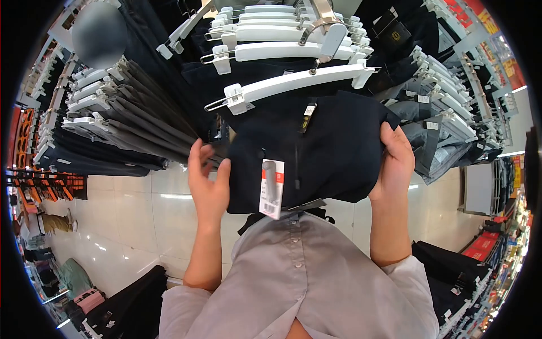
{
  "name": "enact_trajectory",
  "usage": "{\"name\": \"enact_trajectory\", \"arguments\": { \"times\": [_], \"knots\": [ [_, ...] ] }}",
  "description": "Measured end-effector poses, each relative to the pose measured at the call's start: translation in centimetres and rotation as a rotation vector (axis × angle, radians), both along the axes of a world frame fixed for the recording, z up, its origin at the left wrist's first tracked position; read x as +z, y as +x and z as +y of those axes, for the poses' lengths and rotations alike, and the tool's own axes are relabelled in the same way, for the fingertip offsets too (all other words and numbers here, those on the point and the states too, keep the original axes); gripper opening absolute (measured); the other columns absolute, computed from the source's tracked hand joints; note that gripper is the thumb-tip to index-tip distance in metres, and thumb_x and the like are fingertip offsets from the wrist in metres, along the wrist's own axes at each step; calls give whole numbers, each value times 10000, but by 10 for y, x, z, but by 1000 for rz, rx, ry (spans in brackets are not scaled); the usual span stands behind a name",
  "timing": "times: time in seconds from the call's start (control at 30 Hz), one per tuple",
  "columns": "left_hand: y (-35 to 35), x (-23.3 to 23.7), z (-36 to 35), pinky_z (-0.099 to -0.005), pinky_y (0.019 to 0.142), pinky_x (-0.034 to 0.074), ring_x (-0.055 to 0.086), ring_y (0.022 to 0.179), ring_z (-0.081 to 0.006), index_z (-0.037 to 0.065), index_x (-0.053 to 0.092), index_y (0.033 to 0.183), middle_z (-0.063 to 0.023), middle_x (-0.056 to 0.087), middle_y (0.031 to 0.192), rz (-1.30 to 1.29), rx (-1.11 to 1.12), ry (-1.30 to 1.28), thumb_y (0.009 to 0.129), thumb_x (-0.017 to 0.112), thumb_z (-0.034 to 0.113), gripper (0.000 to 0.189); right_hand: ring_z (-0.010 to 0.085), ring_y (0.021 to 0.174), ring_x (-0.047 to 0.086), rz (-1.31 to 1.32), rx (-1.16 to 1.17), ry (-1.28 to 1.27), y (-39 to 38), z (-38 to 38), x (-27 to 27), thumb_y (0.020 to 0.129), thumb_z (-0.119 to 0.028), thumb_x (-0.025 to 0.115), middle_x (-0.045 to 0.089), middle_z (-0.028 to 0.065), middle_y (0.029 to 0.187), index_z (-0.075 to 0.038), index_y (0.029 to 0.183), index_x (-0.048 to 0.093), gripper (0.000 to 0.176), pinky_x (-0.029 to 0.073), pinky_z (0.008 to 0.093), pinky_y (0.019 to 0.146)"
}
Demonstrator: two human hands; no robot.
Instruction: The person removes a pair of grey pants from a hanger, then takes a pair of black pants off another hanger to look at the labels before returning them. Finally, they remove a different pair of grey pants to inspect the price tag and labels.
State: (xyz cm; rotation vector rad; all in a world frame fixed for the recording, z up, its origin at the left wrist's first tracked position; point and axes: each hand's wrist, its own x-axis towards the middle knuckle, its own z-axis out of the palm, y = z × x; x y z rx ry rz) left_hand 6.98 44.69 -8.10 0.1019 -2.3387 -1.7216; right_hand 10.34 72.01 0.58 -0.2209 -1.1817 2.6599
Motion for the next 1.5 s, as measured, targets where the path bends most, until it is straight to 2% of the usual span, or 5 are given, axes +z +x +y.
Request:
{"name": "enact_trajectory", "arguments": {
  "times": [0.23, 0.43, 0.83, 1.2, 1.5],
  "knots": [
    [81, 17, 28, -347, 884, 459, 534, 1079, -299, -56, 476, 1251, -186, 522, 1187, 126, -462, -154, 739, 742, 166, 618, 254, 992, 649, 101, -51, 88, 13, -27, 11, 968, -118, 489, 630, 199, 1125, 79, 1175, 531, 288, 525, 355, 877],
    [70, -10, 58, -422, 953, 416, 384, 1266, -374, -33, 238, 1432, -260, 305, 1407, 231, -233, -238, 666, 802, 153, 968, 249, 1007, 644, 203, -95, 145, 16, -45, 21, 986, -136, 459, 627, 186, 1142, 67, 1185, 532, 293, 516, 354, 888],
    [47, 18, 64, -468, 1006, 389, 411, 1233, -492, -30, 347, 1386, -358, 226, 1435, 366, -148, -214, 620, 753, 23, 868, 267, 1064, 623, 243, -101, 97, 12, -61, 22, 999, -153, 431, 607, 192, 1187, 60, 1226, 511, 322, 496, 379, 933],
    [25, 25, 11, -377, 1015, 454, 571, 1176, -294, -82, 464, 1286, -247, 551, 1289, -290, -392, 1077, 765, 475, -119, 523, 275, 1010, 647, 181, -206, 64, 1, -44, 26, 985, -122, 459, 629, 204, 1136, 85, 1184, 536, 298, 526, 376, 884],
    [20, 27, 16, -414, 931, 528, 603, 1114, -382, -48, 421, 1292, -311, 564, 1202, -366, -293, 1080, 842, 445, -32, 451, 274, 1011, 646, 147, -222, 91, -4, -43, 23, 978, -113, 471, 627, 205, 1140, 86, 1182, 533, 292, 521, 371, 893]
  ]
}}
